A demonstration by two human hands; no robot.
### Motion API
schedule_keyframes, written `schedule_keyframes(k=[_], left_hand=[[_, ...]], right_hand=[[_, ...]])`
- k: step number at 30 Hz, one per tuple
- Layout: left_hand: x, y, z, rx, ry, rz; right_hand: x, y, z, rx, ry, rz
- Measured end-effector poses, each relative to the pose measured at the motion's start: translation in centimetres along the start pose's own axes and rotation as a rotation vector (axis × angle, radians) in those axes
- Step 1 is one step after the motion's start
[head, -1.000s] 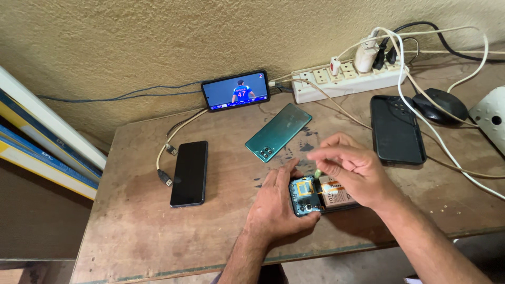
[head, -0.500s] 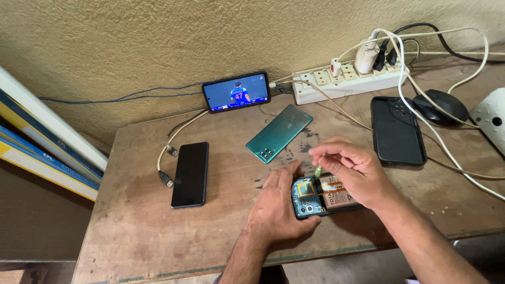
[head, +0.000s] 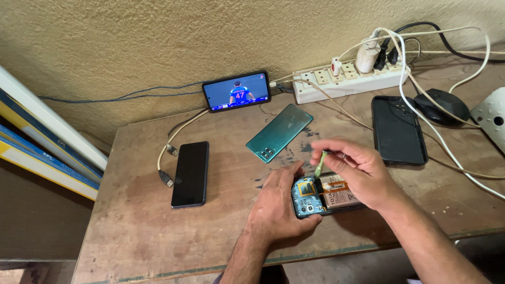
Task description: The person pries open the back cover of a smartphone and works on its internal components, using a small green pry tool to lift and adjust the battery and internal parts while holding the phone steady with the other hand. The phone's back cover and another phone rest on the wooden workbench beside them.
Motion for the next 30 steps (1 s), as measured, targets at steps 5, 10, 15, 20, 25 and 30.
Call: schedule_keyframes(k=[5, 10, 15, 20, 25, 30], left_hand=[[0.2, -0.2, 0.0, -0.015, -0.010, 0.011], [0.4, -0.6, -0.1, -0.067, -0.042, 0.013], [0.2, -0.4, 0.0, -0.052, -0.002, 0.061], [-0.1, -0.1, -0.1, -0.068, -0.008, 0.091], [-0.3, 0.3, 0.1, -0.151, -0.039, 0.137], [-0.3, 0.3, 0.1, -0.171, -0.055, 0.103]], right_hand=[[0.1, -0.2, 0.7, -0.098, 0.066, 0.175], [-0.1, 0.4, 1.1, -0.004, 0.115, 0.218], [0.4, -0.4, 0.9, 0.011, 0.103, 0.181], [1.0, -0.6, 0.5, 0.046, 0.081, 0.330], [1.2, -0.2, 0.2, -0.047, 0.174, 0.123], [1.4, 0.3, 0.2, -0.107, 0.225, 0.254]])
Point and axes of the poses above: each hand's wrist, its own z-axis away from the middle knuckle, its own x-axis out of the palm, y = z × x, the point moved 5 cm from there along -z, towards the middle knuckle, and after that the axes turned 8 degrees about -x, right-handed, at the moved point
